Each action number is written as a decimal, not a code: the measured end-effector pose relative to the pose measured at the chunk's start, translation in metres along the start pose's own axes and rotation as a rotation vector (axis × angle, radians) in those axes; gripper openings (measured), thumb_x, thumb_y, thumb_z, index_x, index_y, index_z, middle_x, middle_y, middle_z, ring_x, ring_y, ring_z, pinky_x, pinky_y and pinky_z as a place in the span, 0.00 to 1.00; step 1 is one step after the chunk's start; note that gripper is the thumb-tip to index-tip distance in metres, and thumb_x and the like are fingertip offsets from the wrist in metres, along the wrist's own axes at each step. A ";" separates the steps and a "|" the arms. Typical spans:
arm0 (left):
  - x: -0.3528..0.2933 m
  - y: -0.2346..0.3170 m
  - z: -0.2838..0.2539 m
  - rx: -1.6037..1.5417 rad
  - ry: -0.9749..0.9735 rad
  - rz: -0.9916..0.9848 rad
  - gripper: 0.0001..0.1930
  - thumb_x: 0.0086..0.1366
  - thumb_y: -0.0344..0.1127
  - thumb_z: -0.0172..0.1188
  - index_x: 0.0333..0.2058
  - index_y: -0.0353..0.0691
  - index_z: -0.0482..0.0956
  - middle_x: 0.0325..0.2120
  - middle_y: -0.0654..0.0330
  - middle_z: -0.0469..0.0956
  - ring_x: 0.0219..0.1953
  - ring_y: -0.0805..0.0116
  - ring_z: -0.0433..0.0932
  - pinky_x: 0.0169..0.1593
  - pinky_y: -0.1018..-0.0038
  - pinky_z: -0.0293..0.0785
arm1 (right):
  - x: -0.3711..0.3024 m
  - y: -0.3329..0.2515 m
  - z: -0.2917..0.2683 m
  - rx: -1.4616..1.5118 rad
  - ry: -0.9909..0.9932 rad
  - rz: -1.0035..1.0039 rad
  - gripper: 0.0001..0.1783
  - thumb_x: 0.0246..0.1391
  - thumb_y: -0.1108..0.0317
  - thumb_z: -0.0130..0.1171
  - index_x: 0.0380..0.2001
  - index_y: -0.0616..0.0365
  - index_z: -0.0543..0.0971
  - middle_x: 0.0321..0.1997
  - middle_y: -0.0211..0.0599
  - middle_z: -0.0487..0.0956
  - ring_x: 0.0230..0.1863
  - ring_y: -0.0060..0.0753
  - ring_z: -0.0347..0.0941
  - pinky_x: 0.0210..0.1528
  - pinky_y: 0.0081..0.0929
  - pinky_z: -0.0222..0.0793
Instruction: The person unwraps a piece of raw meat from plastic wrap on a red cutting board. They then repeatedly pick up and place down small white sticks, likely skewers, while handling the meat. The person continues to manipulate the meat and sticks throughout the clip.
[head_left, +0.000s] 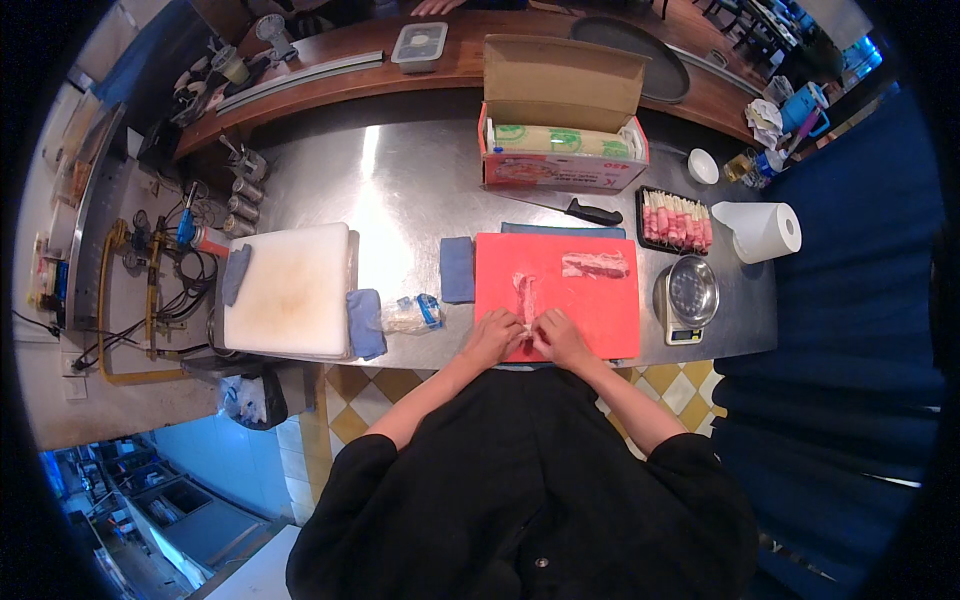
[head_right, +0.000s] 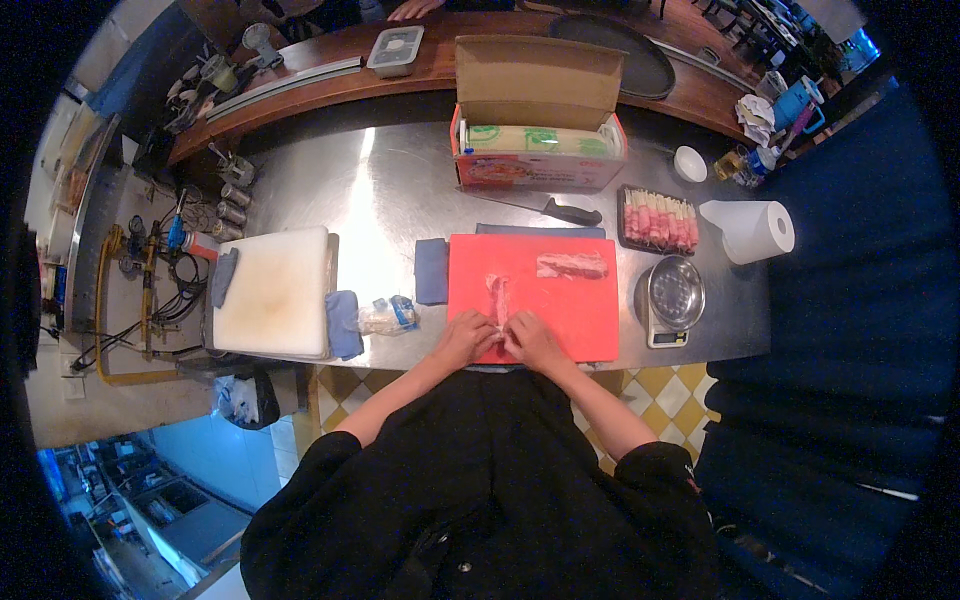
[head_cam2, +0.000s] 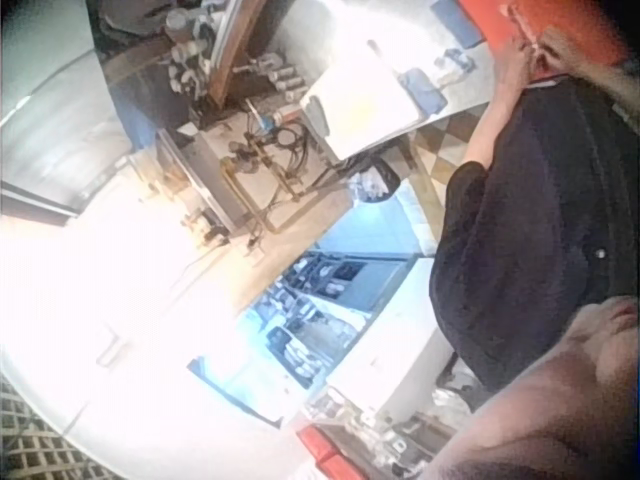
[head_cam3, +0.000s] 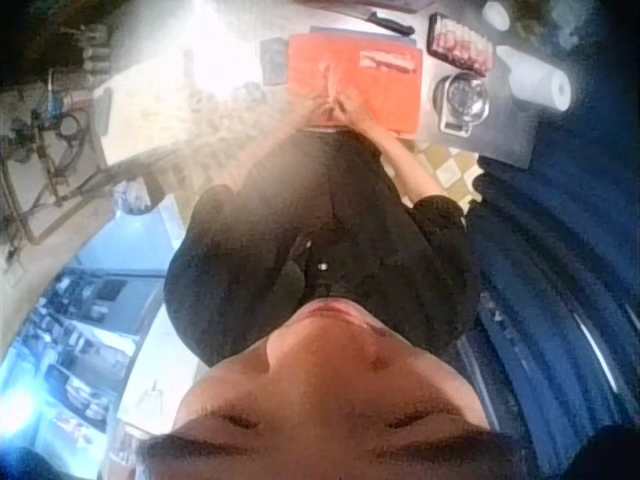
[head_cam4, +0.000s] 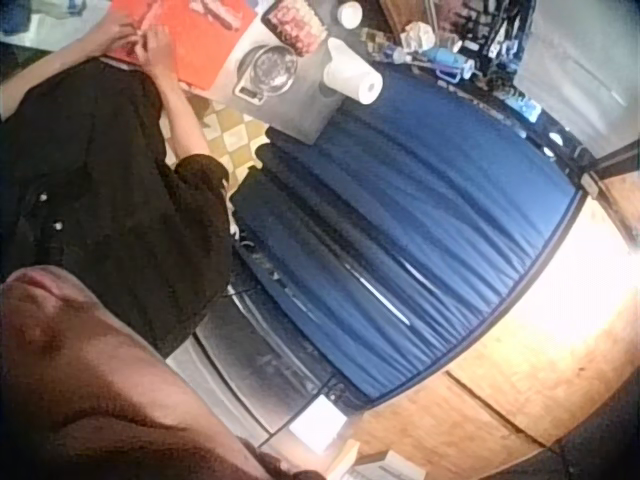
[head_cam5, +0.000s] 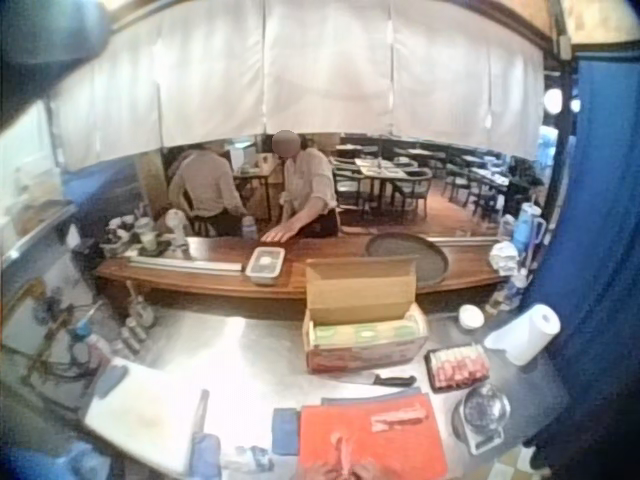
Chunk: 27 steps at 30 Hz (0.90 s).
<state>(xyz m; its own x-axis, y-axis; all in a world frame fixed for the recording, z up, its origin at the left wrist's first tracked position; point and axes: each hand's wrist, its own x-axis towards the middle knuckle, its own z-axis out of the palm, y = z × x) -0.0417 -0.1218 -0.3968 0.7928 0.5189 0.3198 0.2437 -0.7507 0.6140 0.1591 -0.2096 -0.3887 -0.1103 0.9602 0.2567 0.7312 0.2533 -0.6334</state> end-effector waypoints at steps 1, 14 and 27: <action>0.002 0.003 -0.003 -0.021 -0.017 -0.013 0.11 0.51 0.35 0.70 0.35 0.42 0.85 0.36 0.61 0.80 0.41 0.57 0.76 0.47 0.62 0.74 | 0.000 0.001 0.001 0.038 0.026 0.053 0.09 0.48 0.70 0.65 0.31 0.60 0.75 0.34 0.44 0.73 0.39 0.49 0.72 0.41 0.41 0.70; 0.012 0.005 -0.011 0.199 -0.166 0.092 0.12 0.58 0.43 0.69 0.36 0.43 0.84 0.37 0.62 0.79 0.43 0.61 0.75 0.44 0.64 0.70 | 0.011 0.002 0.002 0.166 -0.047 0.398 0.06 0.53 0.69 0.65 0.31 0.60 0.81 0.29 0.43 0.79 0.34 0.47 0.77 0.37 0.41 0.73; 0.030 -0.010 -0.012 -0.101 -0.213 -0.127 0.09 0.59 0.37 0.69 0.34 0.40 0.85 0.31 0.55 0.83 0.38 0.54 0.81 0.43 0.60 0.78 | -0.003 -0.020 -0.020 -0.053 0.112 0.052 0.15 0.47 0.73 0.70 0.42 0.59 0.85 0.40 0.37 0.85 0.38 0.38 0.80 0.41 0.33 0.77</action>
<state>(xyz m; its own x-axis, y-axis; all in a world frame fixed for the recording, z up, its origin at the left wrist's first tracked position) -0.0268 -0.0942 -0.3845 0.8618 0.5004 0.0827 0.3005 -0.6351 0.7116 0.1585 -0.2200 -0.3621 0.0024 0.9519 0.3064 0.7689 0.1941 -0.6092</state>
